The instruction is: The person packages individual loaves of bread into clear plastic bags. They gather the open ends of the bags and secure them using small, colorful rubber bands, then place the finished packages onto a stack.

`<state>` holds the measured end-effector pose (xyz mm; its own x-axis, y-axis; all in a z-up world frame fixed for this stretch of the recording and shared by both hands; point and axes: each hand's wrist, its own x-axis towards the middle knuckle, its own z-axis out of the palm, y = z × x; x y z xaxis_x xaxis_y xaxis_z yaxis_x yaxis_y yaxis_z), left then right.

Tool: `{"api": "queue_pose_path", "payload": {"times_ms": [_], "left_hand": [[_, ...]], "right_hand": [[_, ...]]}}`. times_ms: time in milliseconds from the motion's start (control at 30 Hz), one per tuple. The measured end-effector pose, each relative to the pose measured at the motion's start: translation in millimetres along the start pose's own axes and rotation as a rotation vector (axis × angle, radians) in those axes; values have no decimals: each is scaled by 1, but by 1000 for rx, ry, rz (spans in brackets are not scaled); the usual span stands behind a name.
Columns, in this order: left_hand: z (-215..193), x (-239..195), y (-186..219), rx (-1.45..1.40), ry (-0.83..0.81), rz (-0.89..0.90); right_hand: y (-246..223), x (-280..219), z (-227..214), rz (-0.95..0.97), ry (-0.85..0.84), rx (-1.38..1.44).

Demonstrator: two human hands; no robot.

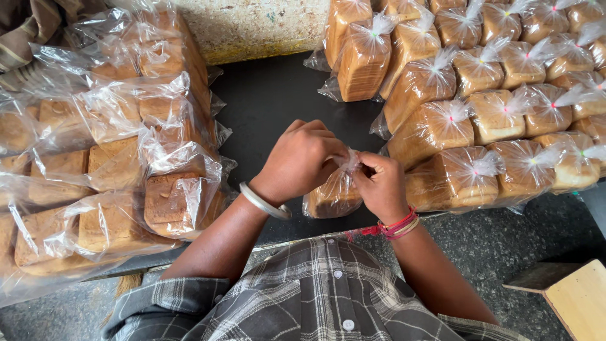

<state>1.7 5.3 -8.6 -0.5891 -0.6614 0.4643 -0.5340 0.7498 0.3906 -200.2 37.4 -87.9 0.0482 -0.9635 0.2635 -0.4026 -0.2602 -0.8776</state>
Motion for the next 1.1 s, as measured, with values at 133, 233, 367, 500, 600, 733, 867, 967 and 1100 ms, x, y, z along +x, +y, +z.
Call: {"api": "queue_pose_path", "payload": {"times_ms": [133,233,367,500,600,733,867,967,1100], "left_hand": [[-7,-7,-9,-42,59,-32],[-4,-7,-11,-111,-3,-137],[6,-4,-1,-142,61,-56],[-1,-15,-7,-341,70,-134],[3,-22,-12,-444,48,-178],[17,-20,-14,-380,84,-61],[16,-22,-18,-468,91,-84],[11,-35,-25,-557,192,-23],[24,-39,-23,-570,66,-204]], "right_hand": [[0,-4,0,-63,-23,17],[2,0,-1,-61,-62,85],[4,0,3,-22,-35,105],[0,-3,3,0,-26,64],[2,0,3,-13,-37,28],[7,2,3,-38,-96,93],[4,-2,6,19,-37,98],[0,-2,6,-6,-23,23],[-2,0,4,8,-79,57]]}}
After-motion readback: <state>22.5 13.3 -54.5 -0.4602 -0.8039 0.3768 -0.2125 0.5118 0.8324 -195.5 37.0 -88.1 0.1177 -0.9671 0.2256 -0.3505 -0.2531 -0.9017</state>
